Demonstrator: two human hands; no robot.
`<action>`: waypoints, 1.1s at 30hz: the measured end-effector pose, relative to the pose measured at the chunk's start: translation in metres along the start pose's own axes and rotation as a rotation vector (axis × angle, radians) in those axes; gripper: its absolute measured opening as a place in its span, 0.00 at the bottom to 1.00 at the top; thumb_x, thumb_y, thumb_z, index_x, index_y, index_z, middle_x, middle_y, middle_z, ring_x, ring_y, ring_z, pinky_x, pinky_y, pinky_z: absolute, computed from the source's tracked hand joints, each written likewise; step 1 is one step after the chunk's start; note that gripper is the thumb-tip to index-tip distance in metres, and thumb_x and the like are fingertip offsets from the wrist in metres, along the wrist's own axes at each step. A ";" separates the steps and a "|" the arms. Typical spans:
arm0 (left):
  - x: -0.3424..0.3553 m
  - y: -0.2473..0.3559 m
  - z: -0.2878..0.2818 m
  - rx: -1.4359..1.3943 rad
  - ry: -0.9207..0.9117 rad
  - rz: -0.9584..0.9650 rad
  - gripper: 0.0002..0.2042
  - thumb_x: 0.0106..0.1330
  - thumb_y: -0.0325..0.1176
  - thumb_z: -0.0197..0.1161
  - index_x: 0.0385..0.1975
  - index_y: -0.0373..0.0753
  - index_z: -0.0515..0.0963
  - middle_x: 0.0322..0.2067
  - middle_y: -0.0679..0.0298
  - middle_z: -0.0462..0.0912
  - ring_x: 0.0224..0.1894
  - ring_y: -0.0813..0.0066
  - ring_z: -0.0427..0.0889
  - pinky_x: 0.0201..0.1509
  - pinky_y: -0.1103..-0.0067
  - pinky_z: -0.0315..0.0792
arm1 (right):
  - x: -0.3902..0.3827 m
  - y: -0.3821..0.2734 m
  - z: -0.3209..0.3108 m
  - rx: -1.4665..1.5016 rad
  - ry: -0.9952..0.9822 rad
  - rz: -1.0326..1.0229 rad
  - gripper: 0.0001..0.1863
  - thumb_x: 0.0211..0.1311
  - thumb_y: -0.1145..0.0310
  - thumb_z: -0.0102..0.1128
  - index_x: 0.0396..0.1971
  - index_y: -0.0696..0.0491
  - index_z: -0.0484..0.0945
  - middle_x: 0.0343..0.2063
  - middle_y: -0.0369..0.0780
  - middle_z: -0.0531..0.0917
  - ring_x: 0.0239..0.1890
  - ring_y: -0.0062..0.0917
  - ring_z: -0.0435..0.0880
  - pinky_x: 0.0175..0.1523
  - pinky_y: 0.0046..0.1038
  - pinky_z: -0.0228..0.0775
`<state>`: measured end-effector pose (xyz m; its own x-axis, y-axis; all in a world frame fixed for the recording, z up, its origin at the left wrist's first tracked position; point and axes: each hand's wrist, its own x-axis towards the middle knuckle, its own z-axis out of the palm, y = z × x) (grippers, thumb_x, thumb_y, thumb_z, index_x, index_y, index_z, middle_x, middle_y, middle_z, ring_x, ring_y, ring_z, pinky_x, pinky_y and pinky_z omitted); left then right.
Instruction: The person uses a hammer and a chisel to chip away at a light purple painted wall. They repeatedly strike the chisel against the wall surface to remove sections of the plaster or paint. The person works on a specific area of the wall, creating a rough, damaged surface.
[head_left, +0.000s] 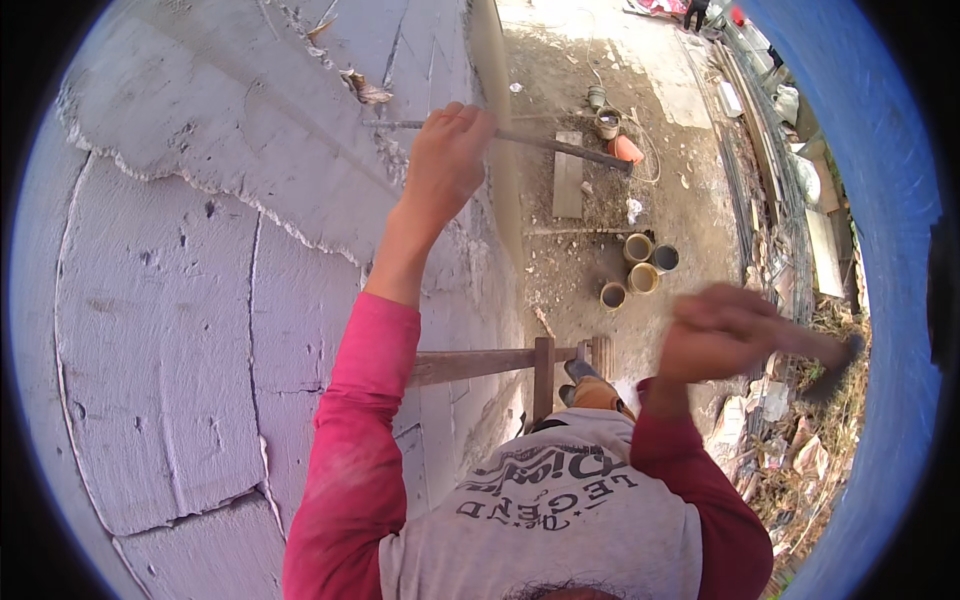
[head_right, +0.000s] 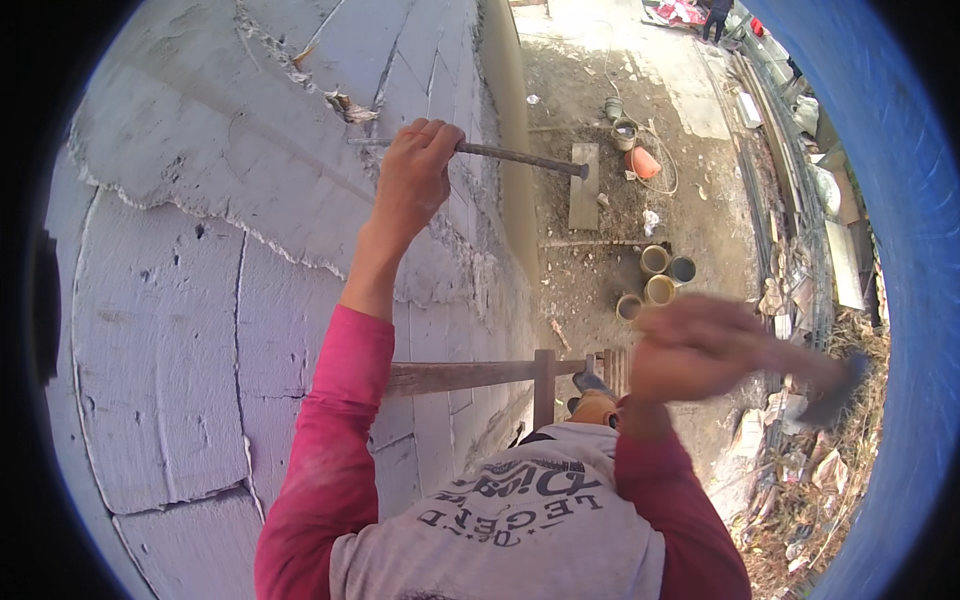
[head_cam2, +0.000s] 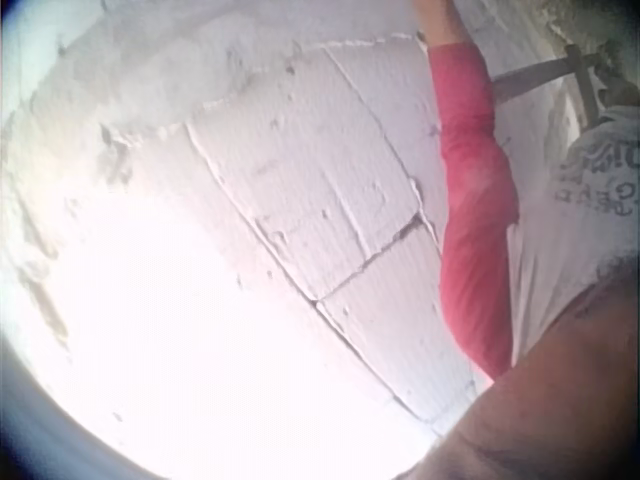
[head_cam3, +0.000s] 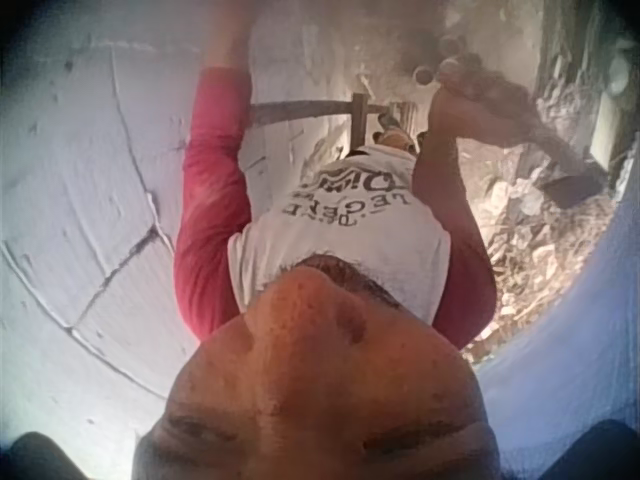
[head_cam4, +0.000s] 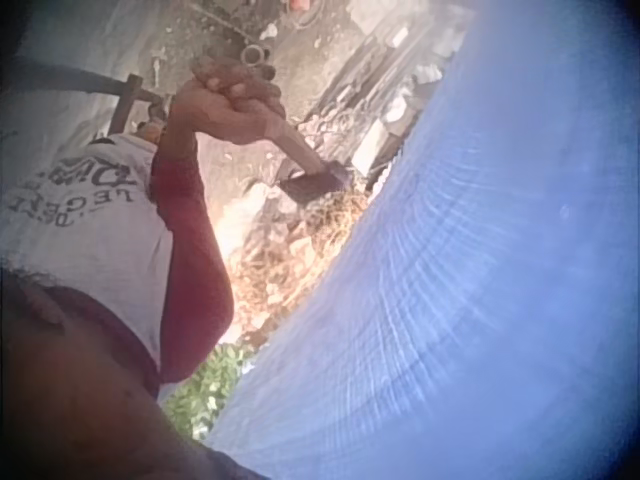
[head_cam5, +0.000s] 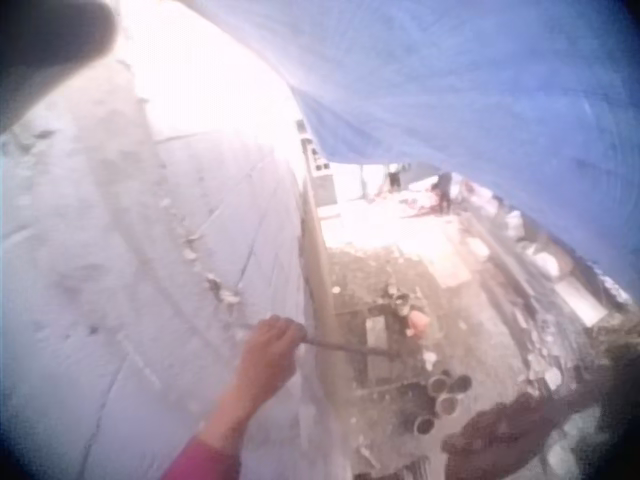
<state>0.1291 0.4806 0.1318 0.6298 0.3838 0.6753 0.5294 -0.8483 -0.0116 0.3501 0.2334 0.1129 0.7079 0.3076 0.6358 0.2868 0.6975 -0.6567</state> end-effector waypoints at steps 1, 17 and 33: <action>0.001 0.000 0.003 -0.004 -0.005 0.006 0.10 0.56 0.16 0.57 0.35 0.38 0.75 0.30 0.59 0.79 0.37 0.56 0.78 0.43 0.64 0.71 | -0.027 0.013 0.016 -0.123 -0.112 0.116 0.17 0.79 0.53 0.49 0.32 0.49 0.71 0.15 0.31 0.70 0.12 0.17 0.67 0.15 0.20 0.60; -0.005 0.000 0.003 0.055 -0.054 -0.003 0.09 0.51 0.18 0.57 0.32 0.37 0.75 0.31 0.61 0.80 0.41 0.59 0.79 0.47 0.68 0.72 | -0.078 0.017 0.042 0.102 -0.167 0.813 0.14 0.79 0.59 0.49 0.34 0.53 0.71 0.13 0.31 0.70 0.10 0.14 0.67 0.15 0.19 0.59; -0.012 -0.001 -0.007 -0.005 0.022 -0.035 0.11 0.55 0.17 0.59 0.36 0.38 0.76 0.32 0.59 0.80 0.40 0.55 0.80 0.46 0.66 0.74 | -0.027 0.025 0.006 0.078 -0.163 0.486 0.15 0.80 0.60 0.47 0.34 0.55 0.71 0.17 0.33 0.72 0.12 0.14 0.69 0.13 0.19 0.60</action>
<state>0.1172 0.4746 0.1288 0.5982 0.4051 0.6914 0.5481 -0.8363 0.0158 0.3340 0.2459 0.0816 0.6361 0.7004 0.3237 -0.1038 0.4934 -0.8636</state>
